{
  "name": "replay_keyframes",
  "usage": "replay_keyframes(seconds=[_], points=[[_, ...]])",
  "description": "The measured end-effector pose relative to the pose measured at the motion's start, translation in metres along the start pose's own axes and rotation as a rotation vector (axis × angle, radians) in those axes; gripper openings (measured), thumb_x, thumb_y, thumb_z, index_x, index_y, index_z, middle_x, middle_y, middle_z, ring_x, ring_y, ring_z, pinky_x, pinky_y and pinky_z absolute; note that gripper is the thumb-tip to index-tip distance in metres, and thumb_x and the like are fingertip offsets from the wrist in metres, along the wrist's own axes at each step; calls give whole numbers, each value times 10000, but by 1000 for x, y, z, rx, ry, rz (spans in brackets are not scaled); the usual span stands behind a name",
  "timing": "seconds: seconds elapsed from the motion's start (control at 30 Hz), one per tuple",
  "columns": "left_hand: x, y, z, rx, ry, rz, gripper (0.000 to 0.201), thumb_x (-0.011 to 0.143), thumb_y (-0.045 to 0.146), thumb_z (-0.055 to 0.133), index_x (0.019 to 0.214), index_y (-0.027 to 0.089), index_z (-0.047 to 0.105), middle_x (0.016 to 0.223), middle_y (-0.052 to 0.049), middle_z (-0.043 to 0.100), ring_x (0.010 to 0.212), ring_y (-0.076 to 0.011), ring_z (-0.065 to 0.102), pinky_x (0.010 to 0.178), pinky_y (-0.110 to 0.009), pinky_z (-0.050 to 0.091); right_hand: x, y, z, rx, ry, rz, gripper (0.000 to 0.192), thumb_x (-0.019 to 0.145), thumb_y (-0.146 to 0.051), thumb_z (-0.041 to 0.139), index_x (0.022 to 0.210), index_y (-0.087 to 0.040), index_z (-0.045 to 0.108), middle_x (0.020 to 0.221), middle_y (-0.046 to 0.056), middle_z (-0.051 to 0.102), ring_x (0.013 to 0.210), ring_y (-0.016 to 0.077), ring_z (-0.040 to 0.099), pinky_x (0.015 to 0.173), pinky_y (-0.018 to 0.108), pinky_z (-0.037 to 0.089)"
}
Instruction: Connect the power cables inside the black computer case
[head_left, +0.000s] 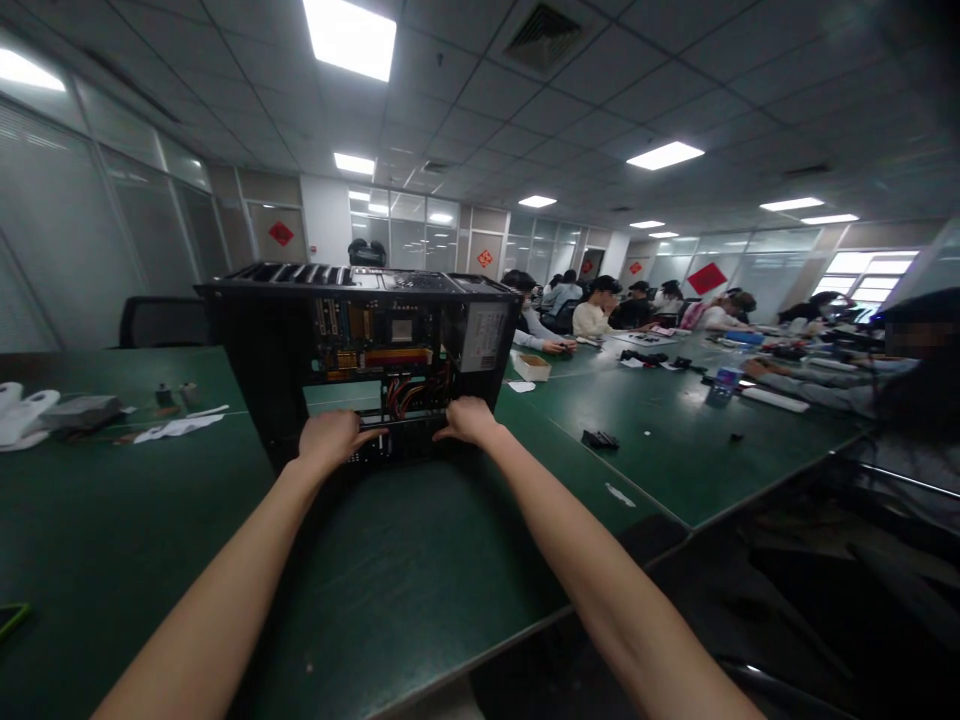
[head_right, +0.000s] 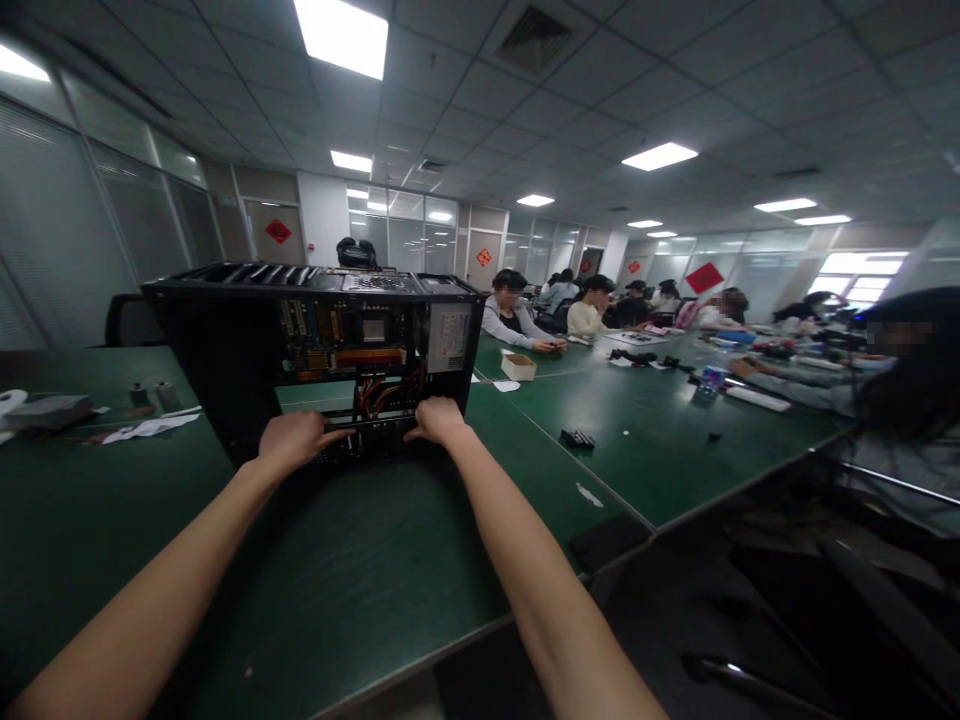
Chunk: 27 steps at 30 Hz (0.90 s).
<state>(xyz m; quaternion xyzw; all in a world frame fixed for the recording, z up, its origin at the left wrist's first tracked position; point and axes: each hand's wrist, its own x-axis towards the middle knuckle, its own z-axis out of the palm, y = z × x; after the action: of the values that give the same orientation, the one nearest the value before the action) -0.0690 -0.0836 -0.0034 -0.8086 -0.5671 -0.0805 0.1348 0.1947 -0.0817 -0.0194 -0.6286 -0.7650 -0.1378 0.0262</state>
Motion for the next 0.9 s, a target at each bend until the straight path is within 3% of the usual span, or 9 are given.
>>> replay_keyframes(seconds=[0.33,0.53,0.9], points=[[-7,2,-5,-16,-27,16,805,842,774,219,820,148,724,847,-188,706,836,-338,675,723,-390,481,-6,0,1,28,34,-5,704,721,-766,575,966,-124,727,1004,190,694,976,292,662,828,322,514],[-3,2,-7,-1,-64,24,827,846,770,177,821,154,728,831,-185,709,816,-338,675,687,-372,478,0,3,3,56,48,-27,669,687,-765,612,883,-138,741,940,171,706,917,295,677,787,320,526],[-3,-1,-8,23,-61,76,791,857,759,187,816,177,722,833,-153,715,813,-331,677,658,-359,470,-1,2,-1,73,42,-32,639,684,-734,652,908,-141,735,955,162,712,927,304,679,788,335,536]])
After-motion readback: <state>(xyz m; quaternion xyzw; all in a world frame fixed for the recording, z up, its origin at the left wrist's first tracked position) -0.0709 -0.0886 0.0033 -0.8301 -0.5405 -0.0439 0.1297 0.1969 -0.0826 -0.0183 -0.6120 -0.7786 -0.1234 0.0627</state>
